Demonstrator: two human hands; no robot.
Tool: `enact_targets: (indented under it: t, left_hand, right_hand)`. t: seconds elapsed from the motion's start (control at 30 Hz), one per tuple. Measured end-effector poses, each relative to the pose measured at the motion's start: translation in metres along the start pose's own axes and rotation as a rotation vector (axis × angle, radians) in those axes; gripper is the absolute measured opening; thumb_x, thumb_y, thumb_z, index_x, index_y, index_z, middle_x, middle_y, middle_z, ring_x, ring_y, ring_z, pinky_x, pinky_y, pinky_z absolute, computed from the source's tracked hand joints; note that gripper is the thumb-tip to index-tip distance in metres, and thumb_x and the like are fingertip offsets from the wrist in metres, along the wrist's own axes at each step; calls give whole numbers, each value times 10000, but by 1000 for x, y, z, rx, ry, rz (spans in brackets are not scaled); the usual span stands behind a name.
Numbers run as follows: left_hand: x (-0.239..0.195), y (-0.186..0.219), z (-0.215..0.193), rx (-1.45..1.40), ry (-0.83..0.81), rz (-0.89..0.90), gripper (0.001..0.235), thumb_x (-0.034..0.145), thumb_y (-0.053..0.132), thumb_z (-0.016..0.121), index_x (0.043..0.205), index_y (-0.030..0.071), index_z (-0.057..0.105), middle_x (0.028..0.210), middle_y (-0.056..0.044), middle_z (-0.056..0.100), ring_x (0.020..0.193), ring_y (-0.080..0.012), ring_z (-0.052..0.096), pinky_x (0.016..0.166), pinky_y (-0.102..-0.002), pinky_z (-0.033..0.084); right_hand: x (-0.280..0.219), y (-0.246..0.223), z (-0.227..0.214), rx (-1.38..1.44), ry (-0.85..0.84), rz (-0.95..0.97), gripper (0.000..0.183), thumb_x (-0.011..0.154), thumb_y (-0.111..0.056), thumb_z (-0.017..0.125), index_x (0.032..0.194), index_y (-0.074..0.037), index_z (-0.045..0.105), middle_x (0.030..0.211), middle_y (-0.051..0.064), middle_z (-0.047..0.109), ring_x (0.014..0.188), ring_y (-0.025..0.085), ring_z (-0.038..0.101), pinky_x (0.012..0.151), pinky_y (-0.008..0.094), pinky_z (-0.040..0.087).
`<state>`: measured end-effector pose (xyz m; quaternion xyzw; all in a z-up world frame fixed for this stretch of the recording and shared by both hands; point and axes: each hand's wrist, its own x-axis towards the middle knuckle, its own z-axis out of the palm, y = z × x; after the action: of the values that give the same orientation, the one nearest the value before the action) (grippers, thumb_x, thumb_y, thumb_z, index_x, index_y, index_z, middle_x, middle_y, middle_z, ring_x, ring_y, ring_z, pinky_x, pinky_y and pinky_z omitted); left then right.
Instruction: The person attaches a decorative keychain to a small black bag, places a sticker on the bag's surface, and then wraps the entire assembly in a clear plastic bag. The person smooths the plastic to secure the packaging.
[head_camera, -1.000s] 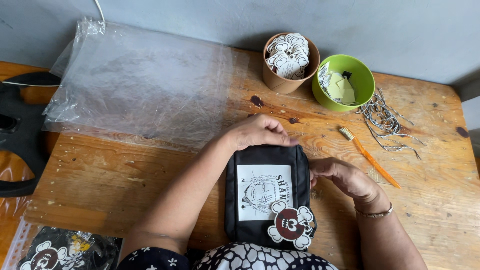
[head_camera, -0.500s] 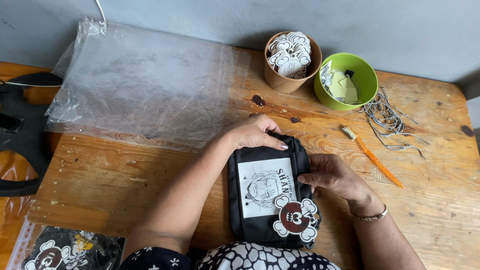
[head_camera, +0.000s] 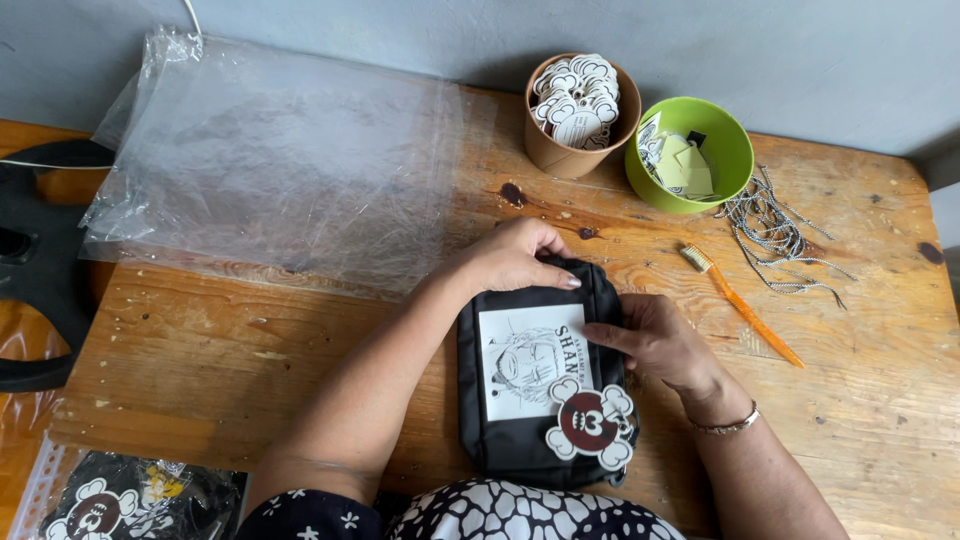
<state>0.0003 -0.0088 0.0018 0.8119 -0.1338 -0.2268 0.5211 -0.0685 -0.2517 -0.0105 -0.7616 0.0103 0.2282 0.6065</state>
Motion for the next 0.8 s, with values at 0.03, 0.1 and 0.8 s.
enact_targets:
  t: [0.03, 0.1, 0.8]
  left_hand:
    - [-1, 1, 1, 1, -1, 0, 487, 669, 379, 880, 1075, 125, 792, 874, -66, 783, 857, -195, 732, 774, -300, 569]
    - [-3, 2, 5, 122, 163, 89, 457, 714, 354, 867, 1086, 113, 756, 964, -99, 781, 1005, -277, 739, 853, -380, 568]
    - [-10, 9, 70, 879, 182, 211, 663, 1056, 536, 201, 1617, 196, 299, 1718, -94, 105, 1566, -399, 28, 1197, -674, -76]
  right_hand:
    - [4, 5, 0, 1, 1, 0, 165, 732, 4, 900, 737, 50, 742, 455, 94, 614, 318, 136, 561, 310, 179, 391]
    - [11, 16, 0, 56, 82, -23, 281, 778, -65, 881, 969, 41, 703, 506, 77, 590, 312, 134, 533, 288, 193, 385]
    - [-3, -22, -3, -702, 238, 73, 716, 858, -425, 756, 1492, -211, 500, 911, 44, 773, 983, 311, 723, 876, 515, 570]
